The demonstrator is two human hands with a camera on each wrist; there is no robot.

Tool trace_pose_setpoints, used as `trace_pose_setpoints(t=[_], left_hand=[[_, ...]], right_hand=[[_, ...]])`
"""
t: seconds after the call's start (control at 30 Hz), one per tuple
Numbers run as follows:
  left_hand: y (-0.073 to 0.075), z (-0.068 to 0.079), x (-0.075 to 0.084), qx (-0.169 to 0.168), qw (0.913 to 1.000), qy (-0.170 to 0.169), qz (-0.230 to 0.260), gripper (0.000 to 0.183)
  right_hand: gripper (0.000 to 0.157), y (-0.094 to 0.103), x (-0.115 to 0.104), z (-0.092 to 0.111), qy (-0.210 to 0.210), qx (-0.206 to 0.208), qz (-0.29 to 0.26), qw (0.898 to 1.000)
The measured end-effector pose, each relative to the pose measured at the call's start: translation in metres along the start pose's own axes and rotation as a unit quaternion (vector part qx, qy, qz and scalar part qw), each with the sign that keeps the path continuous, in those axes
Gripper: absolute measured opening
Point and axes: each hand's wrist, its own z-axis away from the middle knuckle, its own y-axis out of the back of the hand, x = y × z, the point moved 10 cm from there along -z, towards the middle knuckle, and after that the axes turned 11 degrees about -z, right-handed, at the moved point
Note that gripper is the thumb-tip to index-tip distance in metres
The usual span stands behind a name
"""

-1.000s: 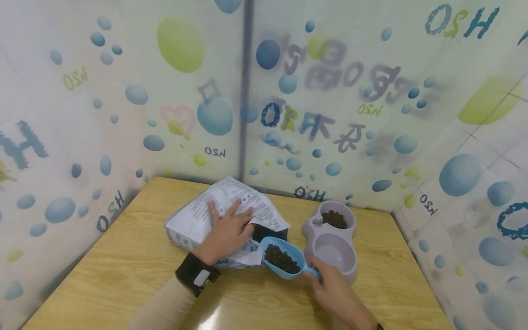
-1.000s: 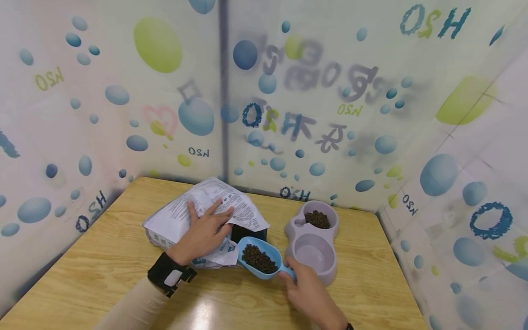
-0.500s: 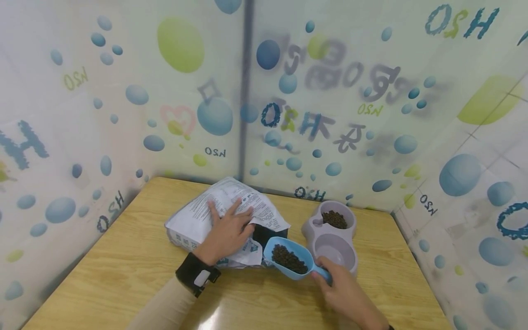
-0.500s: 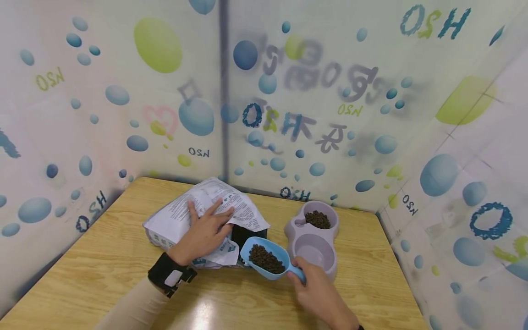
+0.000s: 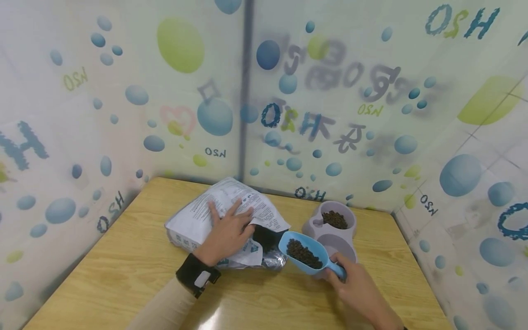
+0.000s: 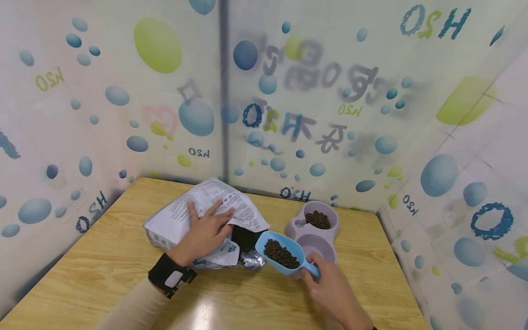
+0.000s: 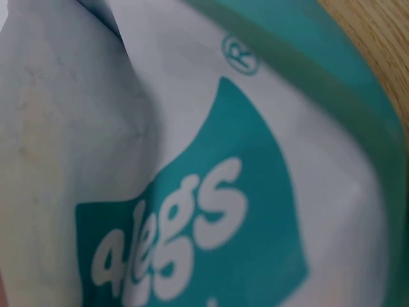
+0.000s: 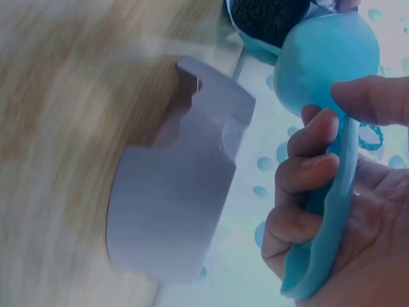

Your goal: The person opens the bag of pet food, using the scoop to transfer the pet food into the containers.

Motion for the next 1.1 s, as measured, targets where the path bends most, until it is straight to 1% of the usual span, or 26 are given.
trace_pose_setpoints(t=[0.23, 0.43, 0.53, 0.67, 0.77, 0.87, 0.93, 1.0, 1.1], left_hand=[[0.0, 0.0, 0.001, 0.002, 1.0, -0.002, -0.001, 0.053], [0.002, 0.0, 0.002, 0.003, 1.0, -0.004, 0.002, 0.052], [0.002, 0.001, 0.002, 0.003, 1.0, -0.004, 0.002, 0.052], [0.001, 0.001, 0.001, 0.003, 1.0, -0.004, 0.001, 0.053], [0.001, 0.002, 0.001, 0.003, 1.0, -0.004, 0.0, 0.053], [0.001, 0.001, 0.001, 0.004, 1.0, -0.005, 0.002, 0.052], [0.001, 0.001, 0.001, 0.004, 1.0, -0.005, 0.002, 0.052], [0.0, 0.001, 0.001, 0.004, 1.0, -0.006, 0.0, 0.052], [0.0, 0.001, 0.0, 0.003, 1.0, -0.006, 0.0, 0.051]], right_hand=[[0.013, 0.021, 0.007, 0.001, -0.024, 0.031, 0.04, 0.998], [0.017, 0.039, 0.021, 0.002, -0.055, 0.037, 0.064, 0.996], [0.024, 0.048, 0.028, 0.003, -0.069, 0.037, 0.075, 0.994], [0.033, 0.059, 0.036, 0.005, -0.085, 0.037, 0.07, 0.993], [0.044, 0.069, 0.039, 0.006, -0.09, 0.048, 0.07, 0.992], [0.053, 0.078, 0.042, 0.006, -0.101, 0.057, 0.085, 0.99], [0.054, 0.084, 0.044, 0.007, -0.116, 0.056, 0.095, 0.987], [0.053, 0.088, 0.046, 0.007, -0.126, 0.056, 0.105, 0.985], [0.049, 0.095, 0.047, 0.006, -0.131, 0.057, 0.123, 0.982]])
